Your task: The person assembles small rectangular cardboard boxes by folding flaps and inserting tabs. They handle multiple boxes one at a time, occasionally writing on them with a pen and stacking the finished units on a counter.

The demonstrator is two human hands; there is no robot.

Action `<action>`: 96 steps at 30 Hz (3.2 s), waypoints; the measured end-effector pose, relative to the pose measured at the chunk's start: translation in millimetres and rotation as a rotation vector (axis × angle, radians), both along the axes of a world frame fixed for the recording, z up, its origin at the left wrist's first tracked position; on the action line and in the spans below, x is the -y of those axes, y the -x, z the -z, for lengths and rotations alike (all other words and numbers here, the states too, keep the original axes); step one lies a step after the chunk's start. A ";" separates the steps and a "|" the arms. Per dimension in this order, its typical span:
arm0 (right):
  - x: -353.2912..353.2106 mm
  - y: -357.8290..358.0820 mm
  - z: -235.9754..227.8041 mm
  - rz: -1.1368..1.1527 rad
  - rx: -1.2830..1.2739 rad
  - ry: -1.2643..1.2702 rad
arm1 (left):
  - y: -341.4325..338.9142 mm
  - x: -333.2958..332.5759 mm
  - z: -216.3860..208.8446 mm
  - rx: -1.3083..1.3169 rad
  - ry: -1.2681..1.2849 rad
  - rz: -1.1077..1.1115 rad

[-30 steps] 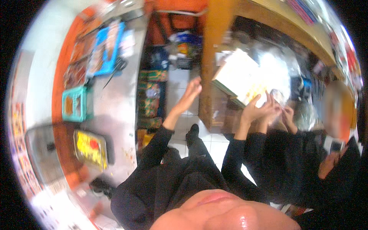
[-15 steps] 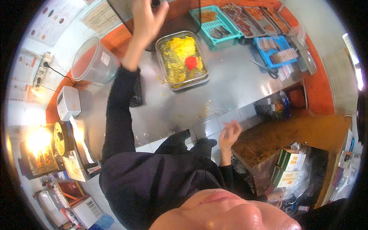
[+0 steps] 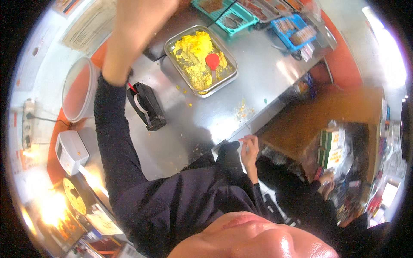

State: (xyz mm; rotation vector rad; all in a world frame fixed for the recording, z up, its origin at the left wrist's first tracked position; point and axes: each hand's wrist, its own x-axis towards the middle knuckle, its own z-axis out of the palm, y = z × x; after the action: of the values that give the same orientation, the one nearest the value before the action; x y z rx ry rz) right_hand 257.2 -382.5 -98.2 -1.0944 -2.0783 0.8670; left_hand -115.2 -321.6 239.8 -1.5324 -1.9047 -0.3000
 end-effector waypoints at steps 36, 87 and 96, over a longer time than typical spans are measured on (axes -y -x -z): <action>580.7 -556.7 -28.3 2.231 -0.133 -0.228 | -907.2 391.2 353.3 -0.143 1.736 2.196; 1051.3 -1221.8 203.1 1.452 -0.075 1.454 | -1792.3 447.3 446.4 1.562 1.198 1.143; 821.5 -1652.4 213.8 1.190 0.490 0.900 | -1866.7 329.9 404.3 1.228 0.704 1.099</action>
State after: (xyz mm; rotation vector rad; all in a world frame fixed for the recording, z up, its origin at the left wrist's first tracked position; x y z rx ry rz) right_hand 1909.7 -1204.0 -312.0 -2.7779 -0.8228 0.8878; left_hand 1751.6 -651.6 -164.5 -3.3311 -1.7083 -1.4147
